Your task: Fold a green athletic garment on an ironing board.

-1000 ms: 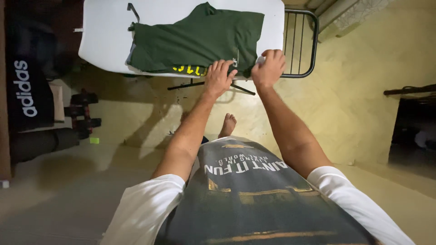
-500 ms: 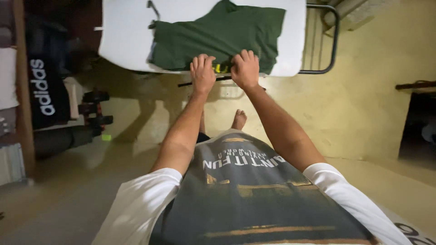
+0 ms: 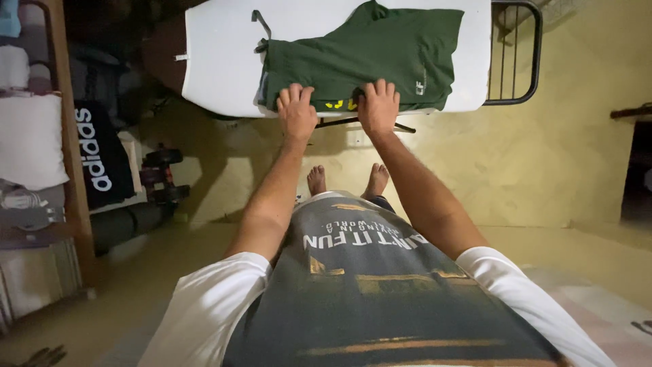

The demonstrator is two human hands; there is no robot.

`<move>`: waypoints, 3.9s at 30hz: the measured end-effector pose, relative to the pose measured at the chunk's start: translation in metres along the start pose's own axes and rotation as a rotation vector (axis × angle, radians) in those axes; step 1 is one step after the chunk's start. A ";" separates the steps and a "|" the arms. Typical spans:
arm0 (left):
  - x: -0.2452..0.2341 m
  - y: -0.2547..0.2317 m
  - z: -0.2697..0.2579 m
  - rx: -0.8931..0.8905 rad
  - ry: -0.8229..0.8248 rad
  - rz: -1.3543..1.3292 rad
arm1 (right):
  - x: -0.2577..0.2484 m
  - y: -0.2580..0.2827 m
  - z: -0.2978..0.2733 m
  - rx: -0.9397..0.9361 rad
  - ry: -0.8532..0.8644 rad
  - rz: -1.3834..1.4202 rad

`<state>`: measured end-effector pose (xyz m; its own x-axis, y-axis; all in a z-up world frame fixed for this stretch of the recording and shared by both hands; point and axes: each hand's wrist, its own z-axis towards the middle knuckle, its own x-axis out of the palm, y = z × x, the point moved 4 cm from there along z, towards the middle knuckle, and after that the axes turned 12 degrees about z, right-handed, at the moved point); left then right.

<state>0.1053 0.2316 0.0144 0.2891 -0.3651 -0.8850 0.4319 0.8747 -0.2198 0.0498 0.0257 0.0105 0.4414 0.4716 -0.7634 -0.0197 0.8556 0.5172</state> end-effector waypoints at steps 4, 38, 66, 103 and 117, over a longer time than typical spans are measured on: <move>0.017 0.023 -0.001 0.037 0.028 0.033 | 0.014 -0.003 -0.004 0.045 -0.013 -0.083; 0.011 0.097 0.032 -0.611 0.424 -0.232 | 0.026 0.074 0.033 -0.104 0.281 0.039; 0.008 0.115 -0.008 -0.642 0.193 0.005 | 0.047 0.089 0.029 -0.329 0.374 0.265; 0.085 0.139 0.098 -0.593 0.399 -0.246 | 0.122 0.117 0.100 0.042 0.186 0.201; 0.067 0.214 0.132 -0.415 0.193 -0.480 | 0.170 0.174 0.132 0.004 0.261 0.151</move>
<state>0.3294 0.3521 -0.0379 -0.0285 -0.7149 -0.6987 0.0985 0.6935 -0.7137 0.2404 0.2266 0.0217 0.1879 0.6324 -0.7515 -0.0635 0.7713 0.6333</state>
